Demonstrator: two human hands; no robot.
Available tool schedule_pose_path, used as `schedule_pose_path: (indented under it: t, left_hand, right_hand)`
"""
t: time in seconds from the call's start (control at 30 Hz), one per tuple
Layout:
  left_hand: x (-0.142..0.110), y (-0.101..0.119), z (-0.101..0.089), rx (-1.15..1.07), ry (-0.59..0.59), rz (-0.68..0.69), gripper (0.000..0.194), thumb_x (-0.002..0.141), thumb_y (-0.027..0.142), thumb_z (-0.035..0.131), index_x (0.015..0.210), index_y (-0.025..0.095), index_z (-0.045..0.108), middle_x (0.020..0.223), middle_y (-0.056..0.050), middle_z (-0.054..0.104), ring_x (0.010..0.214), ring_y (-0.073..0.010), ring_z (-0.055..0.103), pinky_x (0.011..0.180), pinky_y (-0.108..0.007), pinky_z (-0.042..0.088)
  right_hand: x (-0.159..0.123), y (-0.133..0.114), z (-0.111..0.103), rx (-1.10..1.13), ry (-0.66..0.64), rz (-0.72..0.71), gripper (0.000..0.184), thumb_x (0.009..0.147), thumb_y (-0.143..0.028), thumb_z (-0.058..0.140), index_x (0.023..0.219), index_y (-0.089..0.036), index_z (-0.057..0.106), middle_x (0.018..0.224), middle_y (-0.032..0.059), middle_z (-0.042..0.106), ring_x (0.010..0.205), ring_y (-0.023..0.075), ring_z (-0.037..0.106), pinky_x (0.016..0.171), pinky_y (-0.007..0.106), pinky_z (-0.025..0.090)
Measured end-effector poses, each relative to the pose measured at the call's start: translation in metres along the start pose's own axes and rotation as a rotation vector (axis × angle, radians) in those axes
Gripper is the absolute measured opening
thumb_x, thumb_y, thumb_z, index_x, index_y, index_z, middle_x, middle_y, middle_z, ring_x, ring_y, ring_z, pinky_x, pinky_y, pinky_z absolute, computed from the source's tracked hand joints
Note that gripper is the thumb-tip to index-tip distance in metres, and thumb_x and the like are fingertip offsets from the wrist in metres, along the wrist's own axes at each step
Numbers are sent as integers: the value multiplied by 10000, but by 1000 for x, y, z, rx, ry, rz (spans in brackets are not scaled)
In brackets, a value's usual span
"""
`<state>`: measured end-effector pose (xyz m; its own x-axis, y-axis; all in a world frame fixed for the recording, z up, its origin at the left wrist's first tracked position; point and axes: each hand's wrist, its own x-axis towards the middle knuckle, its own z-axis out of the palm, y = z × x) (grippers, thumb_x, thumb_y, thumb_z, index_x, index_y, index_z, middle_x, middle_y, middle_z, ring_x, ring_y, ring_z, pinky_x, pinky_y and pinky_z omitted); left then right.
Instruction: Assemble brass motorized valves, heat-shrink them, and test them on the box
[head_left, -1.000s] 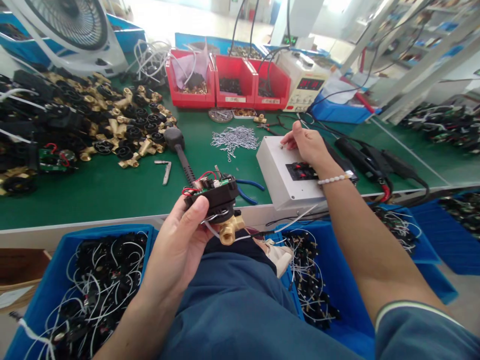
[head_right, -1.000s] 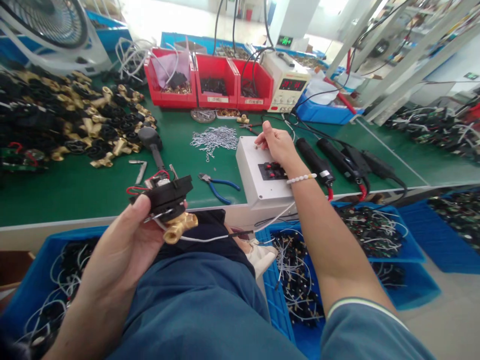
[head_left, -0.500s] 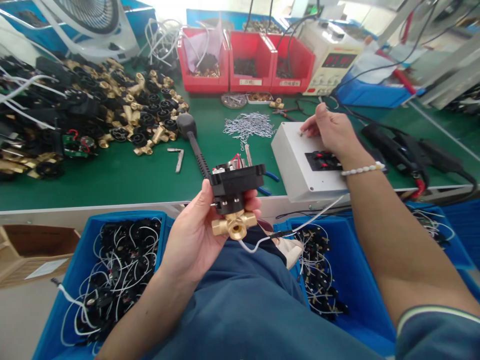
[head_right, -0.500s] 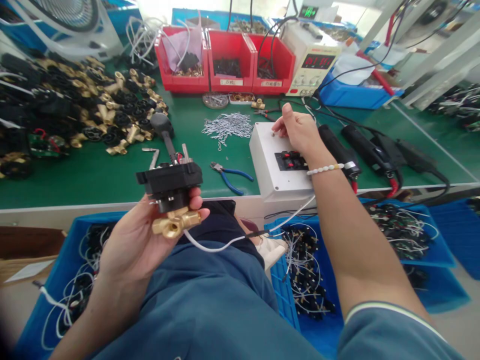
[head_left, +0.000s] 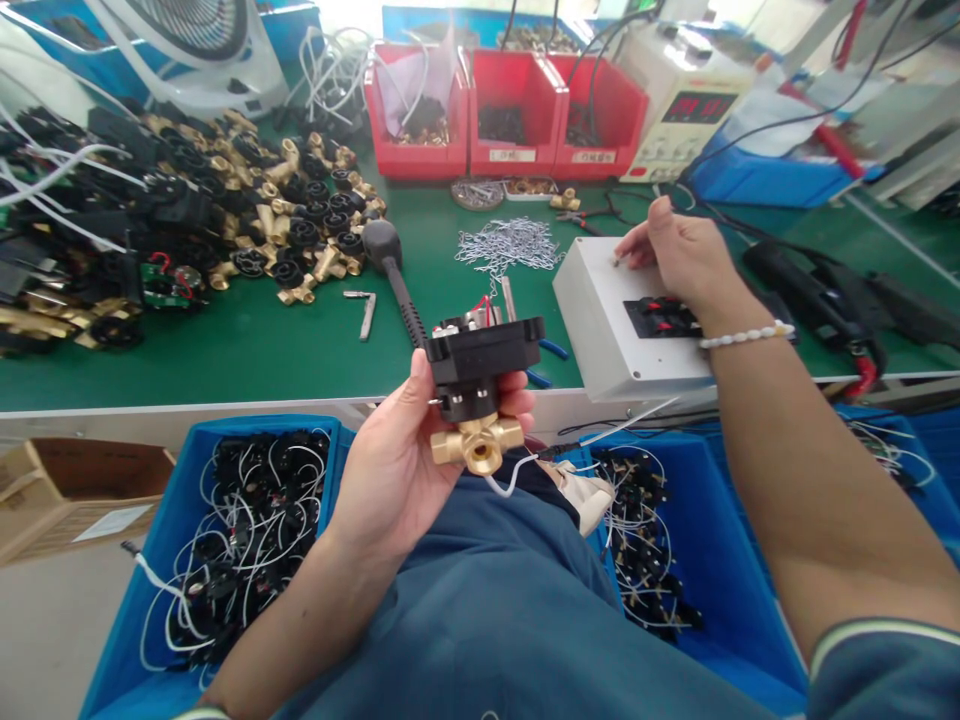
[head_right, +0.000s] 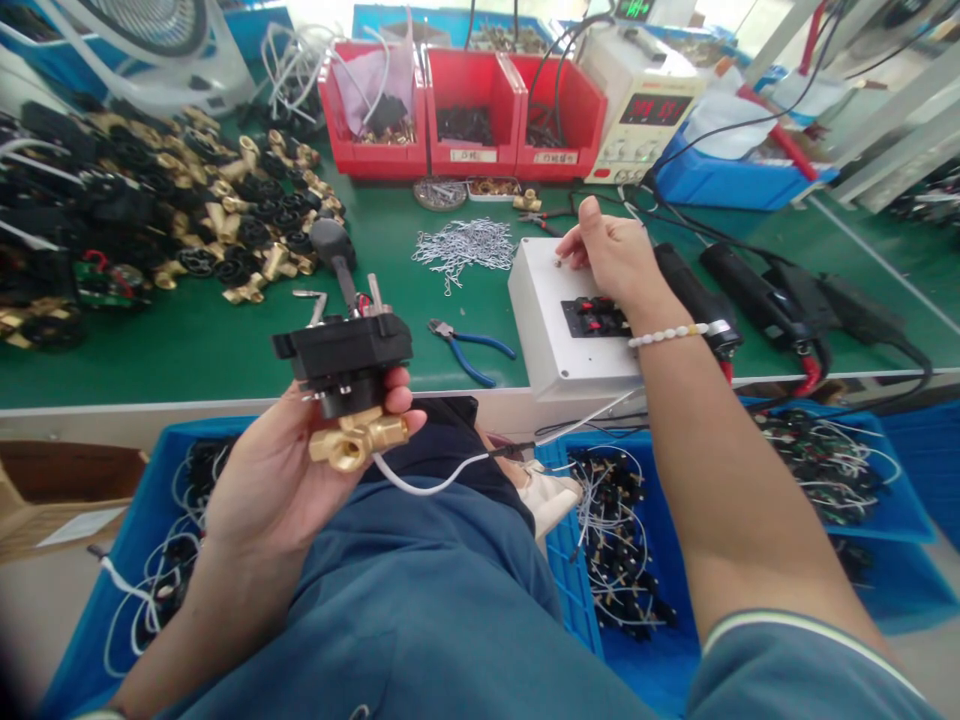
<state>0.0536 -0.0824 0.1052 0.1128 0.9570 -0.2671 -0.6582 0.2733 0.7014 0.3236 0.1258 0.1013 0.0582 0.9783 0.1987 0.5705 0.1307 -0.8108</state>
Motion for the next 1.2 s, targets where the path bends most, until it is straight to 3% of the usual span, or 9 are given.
schedule_pose_path:
  t: [0.47, 0.67, 0.9, 1.07, 1.2]
  left_hand:
    - [1, 0, 1, -20, 6, 18, 417, 1038, 422, 503, 940, 146, 799, 922, -116, 815, 793, -228, 803, 747, -354, 688]
    - [1, -1, 2, -106, 47, 14, 460, 1063, 400, 464, 883, 157, 811, 794, -88, 805, 688, -171, 787, 712, -278, 679]
    - [1, -1, 1, -117, 109, 16, 480, 1059, 424, 472, 841, 149, 801, 753, -95, 803, 691, -193, 796, 666, -282, 680]
    - [-1, -8, 3, -46, 173, 139, 383, 965, 525, 644, 957, 172, 791, 864, -67, 820, 743, -184, 790, 725, -281, 675]
    - [-4, -13, 6, 39, 210, 324, 377, 893, 562, 732, 998, 203, 775, 1037, -55, 813, 943, -205, 780, 860, -308, 657]
  right_hand:
    - [-3, -5, 1, 14, 2, 19, 548, 1022, -503, 505, 618, -155, 631, 627, 32, 612, 552, 73, 513, 661, 259, 423]
    - [0, 2, 1, 23, 6, 10, 629, 988, -666, 475, 623, -176, 626, 648, 40, 618, 563, 99, 524, 656, 269, 437]
    - [0, 5, -1, 24, 67, -43, 776, 873, -876, 384, 632, -183, 634, 649, 30, 622, 569, 99, 555, 635, 256, 478]
    - [2, 10, -2, -13, 23, -64, 805, 882, -885, 357, 620, -186, 659, 590, 31, 591, 586, 113, 575, 675, 276, 494]
    - [6, 15, -1, -25, 14, -79, 782, 882, -876, 403, 596, -197, 666, 594, 57, 608, 585, 130, 590, 686, 314, 511]
